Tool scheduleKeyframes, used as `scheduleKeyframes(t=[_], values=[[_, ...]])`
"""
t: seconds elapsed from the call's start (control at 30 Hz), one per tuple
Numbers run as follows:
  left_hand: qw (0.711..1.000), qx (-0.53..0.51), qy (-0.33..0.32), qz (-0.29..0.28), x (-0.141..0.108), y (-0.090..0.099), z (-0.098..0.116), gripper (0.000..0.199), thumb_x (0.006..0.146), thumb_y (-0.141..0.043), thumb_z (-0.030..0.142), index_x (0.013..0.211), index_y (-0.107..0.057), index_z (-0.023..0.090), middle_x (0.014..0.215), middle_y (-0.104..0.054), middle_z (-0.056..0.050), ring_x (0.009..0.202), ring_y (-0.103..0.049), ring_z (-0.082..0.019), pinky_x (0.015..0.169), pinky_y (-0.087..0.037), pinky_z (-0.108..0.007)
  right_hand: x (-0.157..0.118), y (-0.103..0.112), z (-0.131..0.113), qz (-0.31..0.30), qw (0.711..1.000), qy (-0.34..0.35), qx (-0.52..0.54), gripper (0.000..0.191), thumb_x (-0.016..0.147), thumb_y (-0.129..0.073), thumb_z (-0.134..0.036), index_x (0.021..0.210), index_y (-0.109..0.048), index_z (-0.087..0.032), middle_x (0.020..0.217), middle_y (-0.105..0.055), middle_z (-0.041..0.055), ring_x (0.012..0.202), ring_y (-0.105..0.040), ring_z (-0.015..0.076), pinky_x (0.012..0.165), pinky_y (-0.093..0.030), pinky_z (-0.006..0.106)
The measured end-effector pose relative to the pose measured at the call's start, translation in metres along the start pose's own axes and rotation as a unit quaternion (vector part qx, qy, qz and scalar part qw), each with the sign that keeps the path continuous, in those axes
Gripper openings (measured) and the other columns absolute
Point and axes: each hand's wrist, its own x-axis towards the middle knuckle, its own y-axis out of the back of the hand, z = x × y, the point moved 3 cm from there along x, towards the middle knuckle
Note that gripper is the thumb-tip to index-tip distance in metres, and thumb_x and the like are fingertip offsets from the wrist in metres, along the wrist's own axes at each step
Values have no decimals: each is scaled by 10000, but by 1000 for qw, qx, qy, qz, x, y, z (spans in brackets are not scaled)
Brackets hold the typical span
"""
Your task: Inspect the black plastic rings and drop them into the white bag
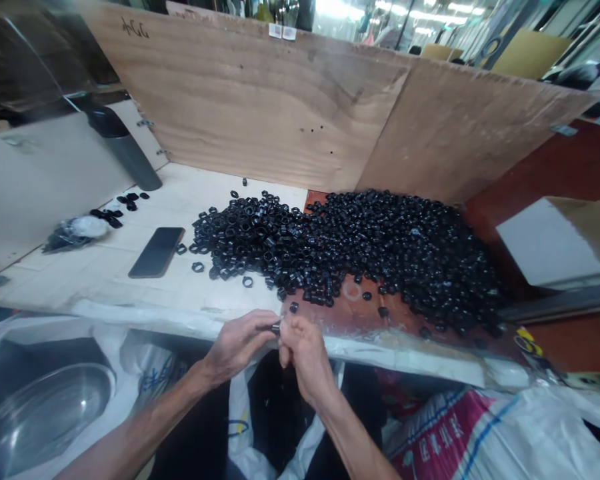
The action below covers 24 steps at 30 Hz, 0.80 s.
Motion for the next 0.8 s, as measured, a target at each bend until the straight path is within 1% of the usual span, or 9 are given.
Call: scheduleKeyframes(t=[0.07,0.2,0.3,0.4,0.47,0.57,0.63,0.73,0.8], values=[[1000,-3,19,-10,0,-1,3,208,817,-711,266,992,-745,159,1038,-754,-95,995,-699,-232,953,-548,-359,-3,1,-1,0,1000,12,-10,286,967,-490,-431,883,-602,-181,572,-555,-18,478,-517,132,496,-444,245],[990,-76,114,-44,-5,-8,2,236,884,-639,296,1034,-705,126,986,-757,-100,874,-727,-220,809,-605,-341,-12,4,-7,48,990,115,-65,204,925,-561,-378,950,-635,-191,814,-642,54,729,-616,181,693,-499,297],[999,23,-17,-28,-10,-7,-1,201,872,-649,234,1036,-713,138,1031,-750,-105,962,-712,-226,888,-580,-353,-15,0,3,19,998,-23,52,253,933,-548,-421,824,-579,-195,589,-521,-24,501,-476,120,528,-424,250],[983,99,-145,-45,-16,-9,-5,213,864,-639,173,1061,-719,159,1087,-743,-107,1044,-692,-231,957,-550,-361,-19,-5,10,-24,976,-146,160,358,931,-534,-484,726,-507,-193,537,-463,-50,414,-358,79,451,-344,232],[990,81,-102,-55,-17,-10,-7,214,879,-629,188,1074,-710,154,1067,-748,-106,1014,-704,-226,932,-567,-353,-23,-3,10,-5,987,-118,110,329,923,-560,-478,783,-551,-180,557,-499,-39,442,-414,90,476,-356,233],[997,-13,50,-50,-17,-15,-8,231,907,-617,254,1089,-682,127,1018,-757,-104,928,-729,-220,861,-600,-342,-29,2,5,57,998,-2,-15,256,918,-585,-431,950,-605,-177,628,-560,-19,530,-509,119,525,-379,237],[996,-33,75,-44,-18,-17,-9,239,919,-605,268,1094,-673,121,1006,-756,-101,912,-732,-217,847,-604,-338,-31,1,4,67,997,16,-26,241,914,-591,-418,970,-603,-183,632,-556,-24,528,-503,117,522,-372,236],[995,70,-65,-22,-22,-17,-12,209,915,-603,205,1102,-669,142,1052,-736,-106,984,-707,-216,901,-578,-341,-31,-4,7,39,991,-76,102,249,909,-600,-431,869,-569,-187,539,-470,-64,465,-416,89,498,-341,223],[971,147,-187,-34,-28,-15,-13,266,908,-587,134,1169,-635,155,1109,-714,-120,1035,-684,-216,925,-563,-346,-31,-8,9,1,960,-160,228,298,884,-628,-442,772,-532,-184,540,-441,-69,447,-359,68,480,-323,213]])
